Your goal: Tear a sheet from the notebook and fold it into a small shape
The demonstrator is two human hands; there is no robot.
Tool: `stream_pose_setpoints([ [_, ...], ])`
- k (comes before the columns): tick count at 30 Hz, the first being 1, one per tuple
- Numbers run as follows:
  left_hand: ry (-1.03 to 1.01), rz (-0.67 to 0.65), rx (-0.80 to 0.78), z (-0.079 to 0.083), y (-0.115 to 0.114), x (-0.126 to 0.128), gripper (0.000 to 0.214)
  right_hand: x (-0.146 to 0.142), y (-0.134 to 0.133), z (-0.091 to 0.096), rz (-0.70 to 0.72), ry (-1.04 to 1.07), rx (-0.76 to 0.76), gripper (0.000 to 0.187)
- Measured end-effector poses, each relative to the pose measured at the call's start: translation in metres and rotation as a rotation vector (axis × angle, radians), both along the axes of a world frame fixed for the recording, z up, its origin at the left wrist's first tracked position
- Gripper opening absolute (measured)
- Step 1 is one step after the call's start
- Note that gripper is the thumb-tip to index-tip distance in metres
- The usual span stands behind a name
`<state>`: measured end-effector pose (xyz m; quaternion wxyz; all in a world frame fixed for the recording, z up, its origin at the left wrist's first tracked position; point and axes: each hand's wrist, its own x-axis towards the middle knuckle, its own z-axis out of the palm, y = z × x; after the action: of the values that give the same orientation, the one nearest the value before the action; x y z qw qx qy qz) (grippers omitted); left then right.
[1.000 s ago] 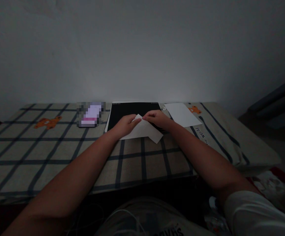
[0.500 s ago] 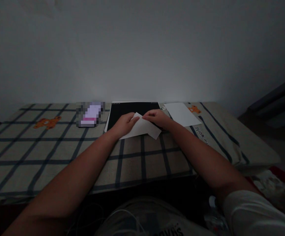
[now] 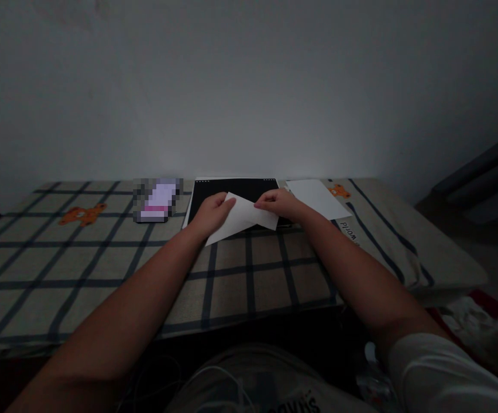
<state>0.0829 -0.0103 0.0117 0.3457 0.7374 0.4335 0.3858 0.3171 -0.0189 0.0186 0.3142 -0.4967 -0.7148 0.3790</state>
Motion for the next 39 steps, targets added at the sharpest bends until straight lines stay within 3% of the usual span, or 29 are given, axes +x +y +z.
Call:
stream_pose_setpoints([
  [8, 0.124, 0.1, 0.082, 0.004, -0.001, 0.001, 0.04, -0.007, 0.002, -0.005, 0.009, -0.038, 0.055, 0.027],
  [17, 0.119, 0.149, 0.12, 0.006, 0.004, -0.005, 0.035, 0.014, 0.005, 0.002, 0.063, -0.07, -0.078, 0.026],
  [23, 0.189, 0.169, 0.159, 0.007, 0.005, -0.008, 0.036, 0.014, 0.003, 0.005, 0.091, -0.115, -0.067, 0.026],
  [31, 0.252, 0.324, 0.242, 0.004, 0.009, -0.014, 0.03, 0.001, 0.0, 0.006, -0.025, -0.199, -0.021, 0.014],
  [35, 0.357, 0.295, 0.451, 0.009, 0.007, -0.014, 0.033, -0.005, 0.002, 0.003, -0.153, -0.133, -0.061, 0.012],
  [39, 0.514, 0.076, 0.516, 0.006, -0.002, -0.007, 0.04, -0.012, 0.002, -0.001, -0.226, -0.119, -0.069, 0.017],
])
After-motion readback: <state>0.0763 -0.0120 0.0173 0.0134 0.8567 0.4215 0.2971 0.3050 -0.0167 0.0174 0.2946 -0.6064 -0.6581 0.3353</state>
